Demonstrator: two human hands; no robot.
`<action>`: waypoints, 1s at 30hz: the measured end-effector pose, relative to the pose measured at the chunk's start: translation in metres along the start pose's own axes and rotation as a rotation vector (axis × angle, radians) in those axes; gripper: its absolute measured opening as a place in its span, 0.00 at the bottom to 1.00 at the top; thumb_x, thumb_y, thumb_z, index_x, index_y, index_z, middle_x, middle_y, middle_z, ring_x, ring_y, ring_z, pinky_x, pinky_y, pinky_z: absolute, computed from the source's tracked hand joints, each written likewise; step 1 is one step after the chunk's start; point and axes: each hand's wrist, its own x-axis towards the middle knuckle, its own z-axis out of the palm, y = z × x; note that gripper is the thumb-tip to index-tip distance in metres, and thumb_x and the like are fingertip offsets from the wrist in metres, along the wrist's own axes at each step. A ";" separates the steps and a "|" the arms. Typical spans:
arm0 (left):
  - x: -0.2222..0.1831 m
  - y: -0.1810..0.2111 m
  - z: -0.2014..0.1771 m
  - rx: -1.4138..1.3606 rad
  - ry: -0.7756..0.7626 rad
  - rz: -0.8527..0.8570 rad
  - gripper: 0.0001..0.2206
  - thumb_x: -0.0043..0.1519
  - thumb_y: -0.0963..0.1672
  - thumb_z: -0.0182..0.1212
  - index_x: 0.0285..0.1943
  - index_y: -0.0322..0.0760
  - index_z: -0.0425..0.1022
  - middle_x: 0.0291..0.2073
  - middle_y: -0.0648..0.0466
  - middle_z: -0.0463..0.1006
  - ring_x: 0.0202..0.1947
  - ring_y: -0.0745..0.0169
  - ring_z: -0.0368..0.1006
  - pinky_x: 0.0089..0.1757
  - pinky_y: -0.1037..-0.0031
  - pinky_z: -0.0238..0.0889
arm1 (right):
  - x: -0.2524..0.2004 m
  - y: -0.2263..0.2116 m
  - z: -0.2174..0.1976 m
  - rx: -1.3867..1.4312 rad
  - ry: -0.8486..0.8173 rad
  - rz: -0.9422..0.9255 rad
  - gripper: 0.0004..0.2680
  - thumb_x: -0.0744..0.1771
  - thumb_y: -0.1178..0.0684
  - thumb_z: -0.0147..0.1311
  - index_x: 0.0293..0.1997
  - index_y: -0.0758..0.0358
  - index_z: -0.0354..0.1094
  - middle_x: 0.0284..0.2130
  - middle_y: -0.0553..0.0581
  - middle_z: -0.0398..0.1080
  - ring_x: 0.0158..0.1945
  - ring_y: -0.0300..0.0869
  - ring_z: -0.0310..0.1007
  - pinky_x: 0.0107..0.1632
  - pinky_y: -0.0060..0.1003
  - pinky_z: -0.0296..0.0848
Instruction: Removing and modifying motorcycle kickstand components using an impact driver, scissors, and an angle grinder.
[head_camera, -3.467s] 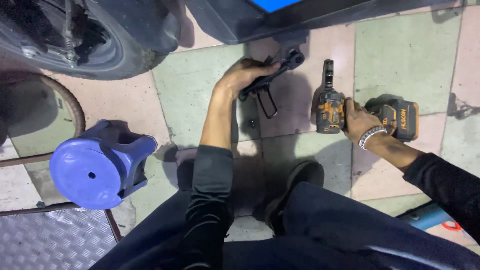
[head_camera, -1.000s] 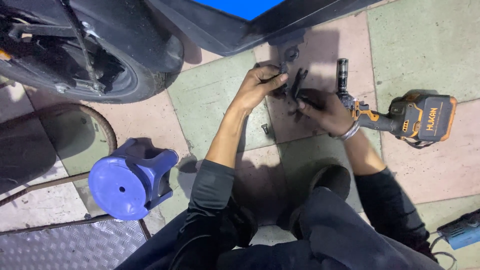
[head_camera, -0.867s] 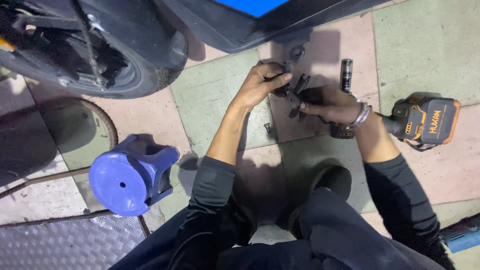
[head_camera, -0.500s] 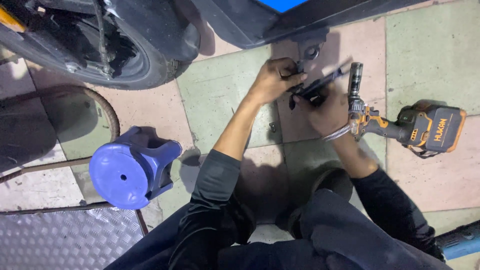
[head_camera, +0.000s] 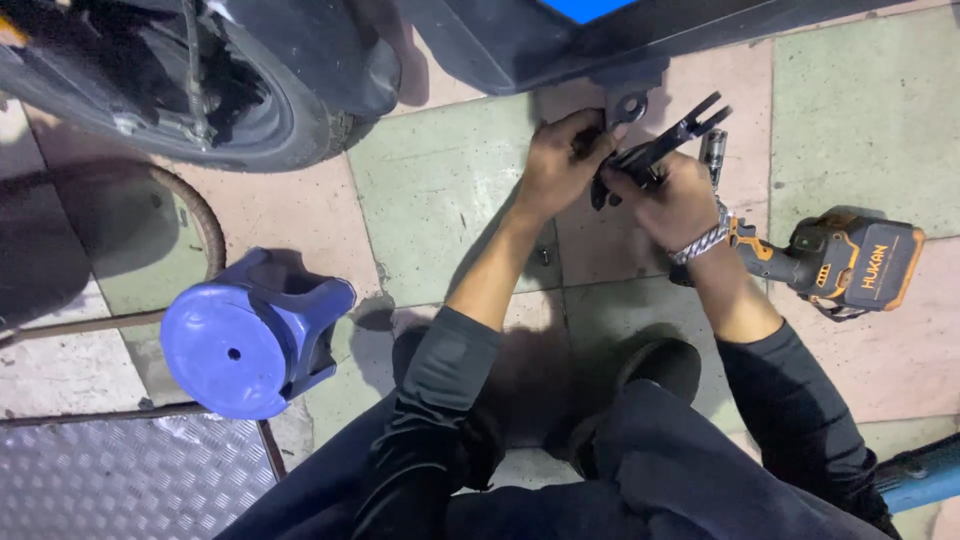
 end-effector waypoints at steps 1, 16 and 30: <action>0.000 0.001 -0.002 -0.042 -0.055 -0.047 0.11 0.63 0.52 0.62 0.37 0.45 0.79 0.26 0.50 0.82 0.34 0.47 0.82 0.40 0.63 0.70 | 0.003 -0.002 -0.004 0.111 -0.078 0.067 0.05 0.67 0.53 0.64 0.33 0.57 0.74 0.24 0.55 0.75 0.28 0.48 0.75 0.29 0.39 0.71; -0.020 0.081 -0.011 -0.415 -0.762 -0.599 0.22 0.56 0.51 0.71 0.42 0.22 0.79 0.30 0.38 0.75 0.28 0.52 0.76 0.22 0.67 0.71 | -0.093 0.046 -0.006 0.888 -0.335 0.054 0.13 0.60 0.62 0.68 0.47 0.67 0.77 0.45 0.64 0.77 0.57 0.49 0.73 0.61 0.45 0.68; -0.038 0.167 0.056 -0.069 -1.108 -0.586 0.24 0.53 0.54 0.71 0.44 0.29 0.80 0.30 0.41 0.80 0.23 0.55 0.80 0.25 0.73 0.79 | -0.200 0.036 -0.049 1.101 0.083 0.010 0.14 0.61 0.64 0.64 0.51 0.74 0.73 0.43 0.68 0.77 0.52 0.53 0.77 0.56 0.49 0.70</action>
